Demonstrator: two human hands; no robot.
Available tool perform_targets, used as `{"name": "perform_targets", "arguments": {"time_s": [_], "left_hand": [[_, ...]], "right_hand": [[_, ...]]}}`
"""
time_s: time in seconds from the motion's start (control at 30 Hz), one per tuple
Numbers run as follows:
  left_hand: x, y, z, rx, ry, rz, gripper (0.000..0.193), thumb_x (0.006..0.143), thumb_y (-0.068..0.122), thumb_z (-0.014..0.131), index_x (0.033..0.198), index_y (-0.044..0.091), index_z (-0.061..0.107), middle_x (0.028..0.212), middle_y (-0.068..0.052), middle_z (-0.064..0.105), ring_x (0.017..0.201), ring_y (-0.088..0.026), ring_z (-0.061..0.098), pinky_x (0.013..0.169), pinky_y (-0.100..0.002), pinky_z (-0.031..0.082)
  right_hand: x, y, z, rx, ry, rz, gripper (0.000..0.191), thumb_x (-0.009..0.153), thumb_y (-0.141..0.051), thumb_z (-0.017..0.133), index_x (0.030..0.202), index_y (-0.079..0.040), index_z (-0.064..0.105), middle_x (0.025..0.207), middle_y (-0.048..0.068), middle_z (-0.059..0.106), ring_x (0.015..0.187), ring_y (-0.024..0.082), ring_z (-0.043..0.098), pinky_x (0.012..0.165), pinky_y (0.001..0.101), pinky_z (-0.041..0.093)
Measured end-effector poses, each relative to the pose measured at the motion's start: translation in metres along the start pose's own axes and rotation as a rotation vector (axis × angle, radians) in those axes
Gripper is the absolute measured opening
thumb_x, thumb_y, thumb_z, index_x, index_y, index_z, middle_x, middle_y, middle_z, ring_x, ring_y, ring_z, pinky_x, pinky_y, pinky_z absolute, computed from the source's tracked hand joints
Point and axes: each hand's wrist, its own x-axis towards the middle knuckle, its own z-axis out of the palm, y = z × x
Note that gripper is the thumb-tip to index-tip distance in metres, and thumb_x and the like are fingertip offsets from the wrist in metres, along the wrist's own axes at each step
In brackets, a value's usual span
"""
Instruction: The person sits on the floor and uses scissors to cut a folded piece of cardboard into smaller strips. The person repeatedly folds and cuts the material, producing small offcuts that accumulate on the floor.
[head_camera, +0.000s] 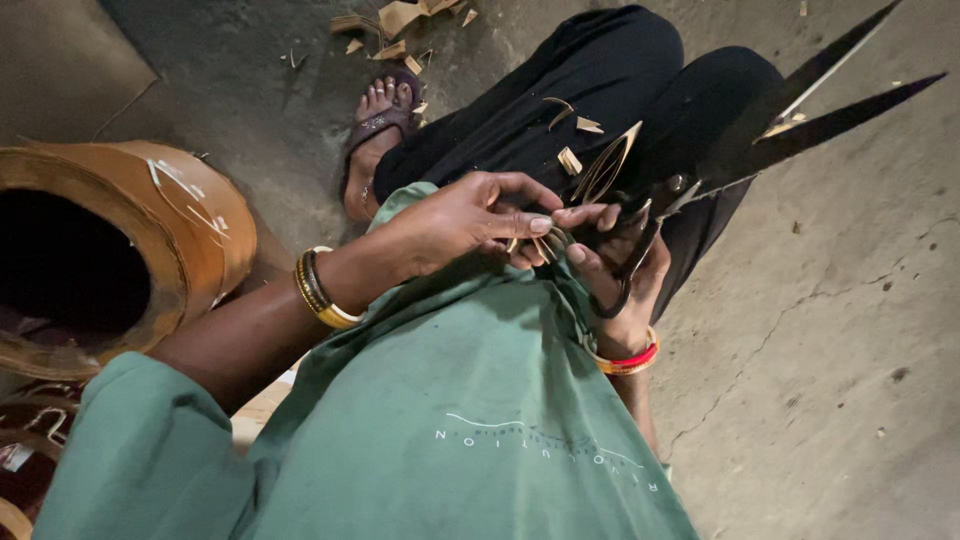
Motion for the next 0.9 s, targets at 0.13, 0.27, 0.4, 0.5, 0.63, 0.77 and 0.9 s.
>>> {"name": "perform_targets", "arguments": {"time_s": [0.13, 0.27, 0.4, 0.5, 0.63, 0.77, 0.9], "left_hand": [[0.002, -0.003, -0.002, -0.020, -0.018, 0.000, 0.038, 0.095, 0.016, 0.070, 0.126, -0.004, 0.062, 0.096, -0.012, 0.077, 0.078, -0.014, 0.071, 0.074, -0.028, 0.060], [0.005, -0.006, -0.003, -0.014, -0.004, -0.012, 0.040, 0.094, 0.017, 0.071, 0.127, -0.003, 0.062, 0.094, -0.011, 0.075, 0.077, -0.014, 0.071, 0.071, -0.028, 0.060], [0.006, -0.008, -0.002, -0.002, 0.004, 0.005, 0.041, 0.093, 0.016, 0.073, 0.127, -0.003, 0.061, 0.094, -0.012, 0.075, 0.076, -0.015, 0.071, 0.071, -0.029, 0.060], [0.006, -0.009, -0.001, 0.043, 0.011, 0.039, 0.041, 0.093, 0.013, 0.073, 0.129, -0.003, 0.060, 0.093, -0.012, 0.073, 0.078, -0.014, 0.072, 0.072, -0.029, 0.060], [0.007, -0.009, -0.002, 0.068, -0.024, 0.053, 0.043, 0.092, 0.009, 0.074, 0.129, -0.006, 0.058, 0.096, -0.014, 0.076, 0.080, -0.015, 0.073, 0.074, -0.029, 0.061], [0.009, -0.010, -0.002, 0.005, -0.087, 0.050, 0.050, 0.090, 0.009, 0.074, 0.132, -0.007, 0.051, 0.114, -0.006, 0.076, 0.082, -0.014, 0.073, 0.072, -0.030, 0.062], [0.009, -0.010, -0.003, 0.099, -0.081, 0.022, 0.058, 0.089, 0.010, 0.076, 0.138, -0.005, 0.048, 0.100, -0.013, 0.074, 0.079, -0.018, 0.074, 0.070, -0.031, 0.062]], "right_hand": [[-0.002, 0.002, 0.000, 0.036, 0.006, 0.040, 0.032, 0.091, 0.010, 0.066, 0.117, 0.003, 0.048, 0.119, 0.021, 0.066, 0.117, 0.026, 0.066, 0.110, 0.0399, 0.052], [-0.002, 0.005, 0.001, 0.011, -0.007, 0.030, 0.032, 0.091, 0.013, 0.066, 0.116, 0.004, 0.048, 0.121, 0.023, 0.066, 0.118, 0.026, 0.065, 0.110, 0.0402, 0.052], [-0.002, 0.007, 0.003, 0.015, -0.030, 0.063, 0.030, 0.095, 0.010, 0.064, 0.117, 0.003, 0.045, 0.122, 0.025, 0.066, 0.112, 0.026, 0.067, 0.103, 0.0406, 0.055], [-0.002, 0.008, 0.005, 0.018, -0.083, 0.035, 0.025, 0.100, 0.007, 0.061, 0.118, 0.002, 0.044, 0.127, 0.027, 0.066, 0.110, 0.025, 0.067, 0.101, 0.0396, 0.055], [-0.001, 0.010, 0.005, 0.048, -0.116, 0.035, 0.029, 0.098, 0.006, 0.060, 0.121, 0.002, 0.043, 0.131, 0.030, 0.062, 0.114, 0.026, 0.066, 0.102, 0.0399, 0.055], [-0.002, 0.012, -0.001, 0.117, -0.196, 0.062, 0.024, 0.100, 0.006, 0.060, 0.117, 0.001, 0.044, 0.133, 0.032, 0.062, 0.111, 0.025, 0.066, 0.097, 0.0380, 0.055], [-0.004, 0.014, -0.004, 0.171, -0.179, 0.086, 0.023, 0.100, 0.003, 0.059, 0.120, 0.002, 0.047, 0.132, 0.033, 0.063, 0.109, 0.024, 0.065, 0.097, 0.0387, 0.056]]}}
